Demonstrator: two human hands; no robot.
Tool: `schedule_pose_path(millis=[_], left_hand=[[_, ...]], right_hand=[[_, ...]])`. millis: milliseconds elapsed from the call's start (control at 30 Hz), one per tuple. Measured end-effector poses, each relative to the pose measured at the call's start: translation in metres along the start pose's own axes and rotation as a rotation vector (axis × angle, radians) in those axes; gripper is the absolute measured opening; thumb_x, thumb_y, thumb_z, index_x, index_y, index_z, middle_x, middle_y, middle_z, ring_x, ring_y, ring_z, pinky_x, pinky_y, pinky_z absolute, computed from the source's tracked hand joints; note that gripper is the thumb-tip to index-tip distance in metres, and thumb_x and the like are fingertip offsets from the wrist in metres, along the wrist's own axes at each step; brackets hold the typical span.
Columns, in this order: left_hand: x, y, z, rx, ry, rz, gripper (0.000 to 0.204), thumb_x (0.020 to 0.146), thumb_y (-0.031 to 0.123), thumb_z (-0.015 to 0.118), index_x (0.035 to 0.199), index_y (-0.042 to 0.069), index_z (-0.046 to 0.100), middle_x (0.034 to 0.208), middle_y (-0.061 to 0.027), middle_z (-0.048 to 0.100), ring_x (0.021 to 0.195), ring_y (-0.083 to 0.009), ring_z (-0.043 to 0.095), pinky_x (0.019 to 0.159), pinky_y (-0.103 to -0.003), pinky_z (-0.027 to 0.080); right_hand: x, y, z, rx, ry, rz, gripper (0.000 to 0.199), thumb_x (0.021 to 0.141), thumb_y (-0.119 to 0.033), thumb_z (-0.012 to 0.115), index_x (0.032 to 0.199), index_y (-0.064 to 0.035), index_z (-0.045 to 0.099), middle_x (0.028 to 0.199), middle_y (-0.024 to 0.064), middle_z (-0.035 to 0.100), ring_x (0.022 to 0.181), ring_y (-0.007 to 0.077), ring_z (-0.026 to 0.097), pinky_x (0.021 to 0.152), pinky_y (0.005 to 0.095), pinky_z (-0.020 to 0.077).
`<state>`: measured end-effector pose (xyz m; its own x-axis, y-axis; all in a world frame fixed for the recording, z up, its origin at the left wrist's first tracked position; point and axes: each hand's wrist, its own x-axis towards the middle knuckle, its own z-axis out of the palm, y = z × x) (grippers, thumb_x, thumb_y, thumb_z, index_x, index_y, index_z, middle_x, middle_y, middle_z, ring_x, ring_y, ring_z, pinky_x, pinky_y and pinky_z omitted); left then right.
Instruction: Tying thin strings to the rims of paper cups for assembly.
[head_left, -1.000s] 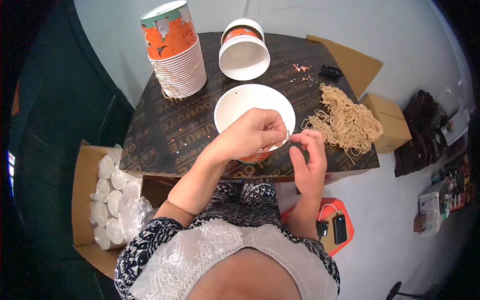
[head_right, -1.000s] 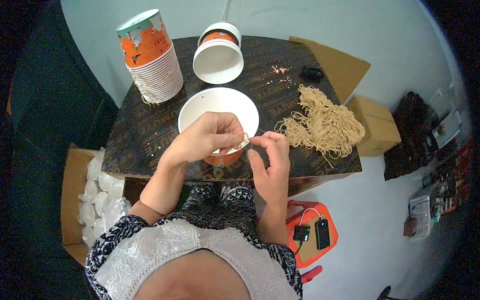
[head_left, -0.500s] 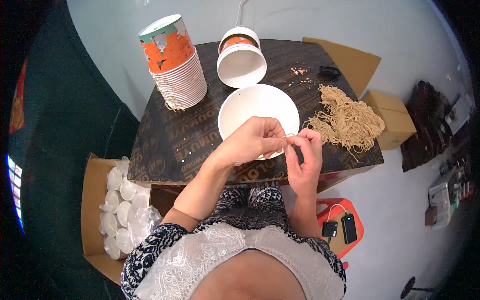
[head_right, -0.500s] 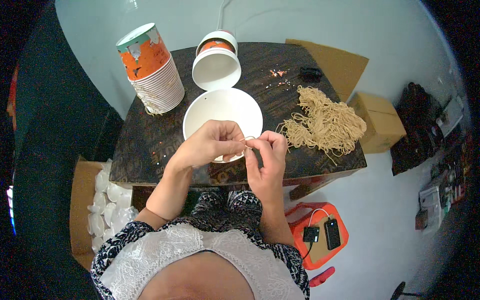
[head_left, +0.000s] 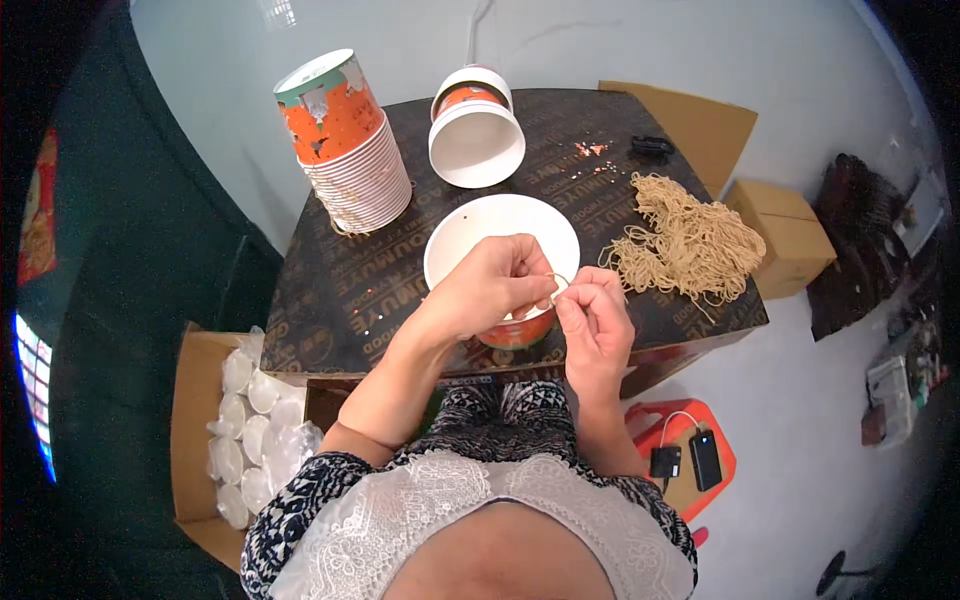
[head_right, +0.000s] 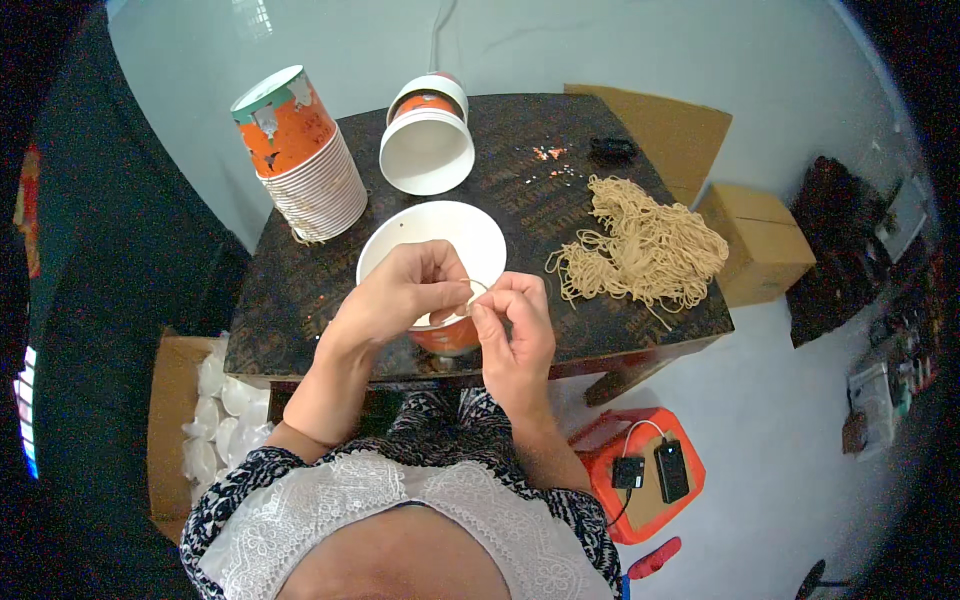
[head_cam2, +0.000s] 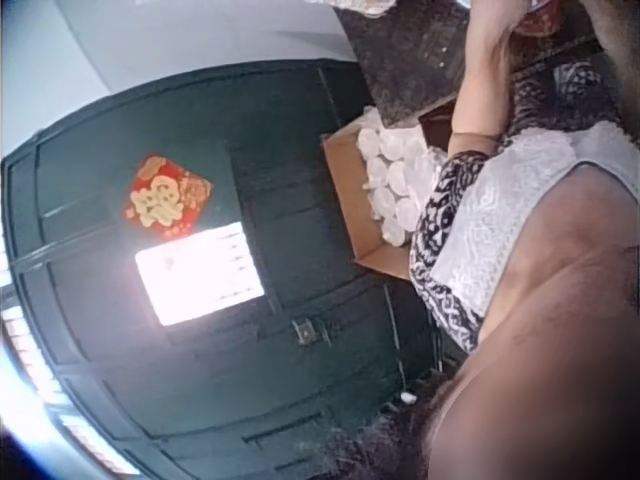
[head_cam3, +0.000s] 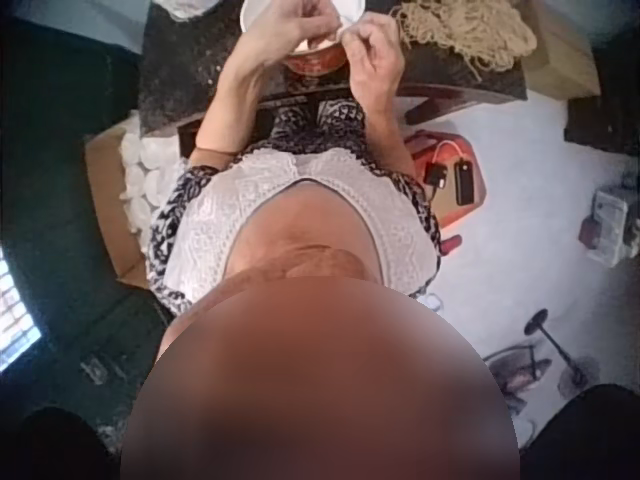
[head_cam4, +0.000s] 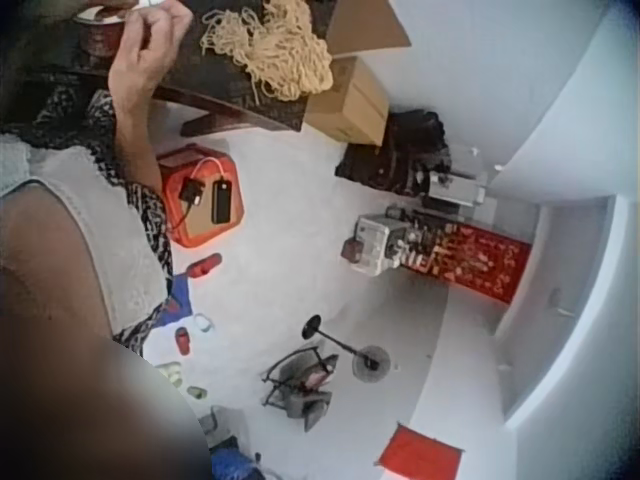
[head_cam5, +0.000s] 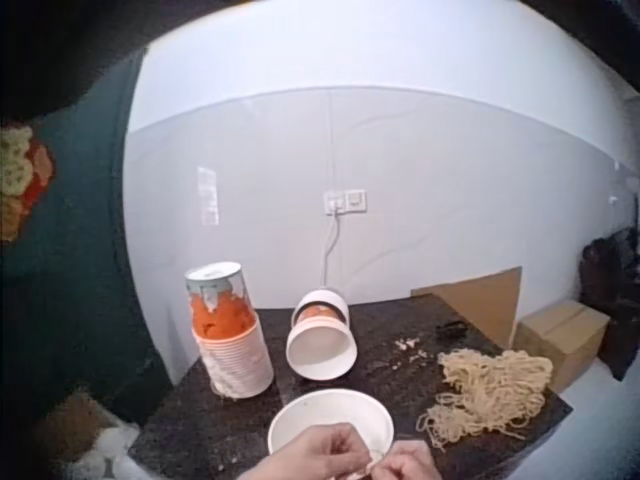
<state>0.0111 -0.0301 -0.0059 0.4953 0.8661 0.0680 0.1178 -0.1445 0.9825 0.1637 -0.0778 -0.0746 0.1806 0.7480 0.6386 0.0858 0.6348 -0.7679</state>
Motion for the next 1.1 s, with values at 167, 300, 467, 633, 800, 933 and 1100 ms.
schedule_pose_path(millis=[167,300,467,633,800,933,1100], left_hand=[[-0.005,0.009,0.001,0.009,-0.027,-0.028,0.007,0.086,0.003,0.066,0.085,-0.001,0.060,0.073,-0.0007,0.059,0.062,-0.0061,0.053,0.052,-0.021,0.041],[-0.004,0.002,-0.001,-0.109,-0.083,-0.026,0.007,0.086,0.003,0.066,0.085,-0.001,0.060,0.073,-0.0010,0.059,0.062,-0.0066,0.053,0.052,-0.021,0.041],[-0.003,0.002,-0.003,-0.077,-0.114,-0.041,0.007,0.084,0.000,0.067,0.085,-0.001,0.061,0.074,-0.0013,0.059,0.064,-0.0072,0.054,0.055,-0.021,0.043],[-0.003,0.003,-0.003,-0.072,-0.142,-0.031,0.009,0.082,-0.001,0.069,0.086,-0.001,0.061,0.075,-0.0016,0.061,0.066,-0.0074,0.056,0.058,-0.021,0.044],[-0.006,0.007,-0.003,-0.034,-0.096,-0.039,0.011,0.080,-0.003,0.070,0.087,-0.001,0.062,0.077,-0.0022,0.063,0.068,-0.0075,0.058,0.060,-0.021,0.046],[-0.006,0.001,-0.002,-0.018,-0.115,-0.018,0.012,0.080,-0.003,0.071,0.087,0.000,0.062,0.079,-0.0017,0.063,0.070,-0.0069,0.058,0.061,-0.021,0.047],[-0.005,0.000,0.000,-0.005,-0.113,0.008,0.011,0.081,-0.002,0.071,0.086,0.000,0.061,0.079,-0.0007,0.062,0.070,-0.0062,0.057,0.061,-0.021,0.047]], right_hand=[[-0.005,0.001,0.005,0.088,0.015,0.001,0.006,0.087,0.000,0.066,0.088,0.0018,0.060,0.100,0.0080,0.051,0.090,0.0159,0.051,0.080,0.0260,0.0432],[-0.009,0.001,0.009,0.016,0.037,-0.070,0.010,0.083,-0.001,0.070,0.086,0.0005,0.060,0.097,0.0087,0.053,0.090,0.0186,0.053,0.078,0.0285,0.0451],[-0.011,-0.002,0.005,-0.092,0.020,-0.152,0.010,0.082,0.000,0.070,0.087,0.0005,0.061,0.098,0.0099,0.052,0.088,0.0206,0.053,0.078,0.0299,0.0451],[-0.003,0.000,-0.007,-0.225,0.030,-0.179,0.005,0.087,-0.002,0.063,0.091,0.0000,0.063,0.101,0.0110,0.052,0.094,0.0245,0.051,0.084,0.0343,0.0426],[0.003,-0.004,-0.012,-0.380,0.000,-0.217,0.012,0.087,-0.003,0.062,0.099,-0.0003,0.065,0.110,0.0139,0.056,0.099,0.0260,0.054,0.088,0.0345,0.0436],[0.010,-0.014,-0.009,-0.254,0.004,-0.130,0.025,0.078,0.004,0.064,0.103,-0.0003,0.064,0.106,0.0127,0.061,0.100,0.0284,0.057,0.088,0.0360,0.0443],[0.014,0.000,-0.011,-0.334,-0.035,-0.177,0.017,0.078,0.006,0.063,0.095,0.0004,0.062,0.106,0.0132,0.061,0.099,0.0275,0.058,0.087,0.0362,0.0450]])
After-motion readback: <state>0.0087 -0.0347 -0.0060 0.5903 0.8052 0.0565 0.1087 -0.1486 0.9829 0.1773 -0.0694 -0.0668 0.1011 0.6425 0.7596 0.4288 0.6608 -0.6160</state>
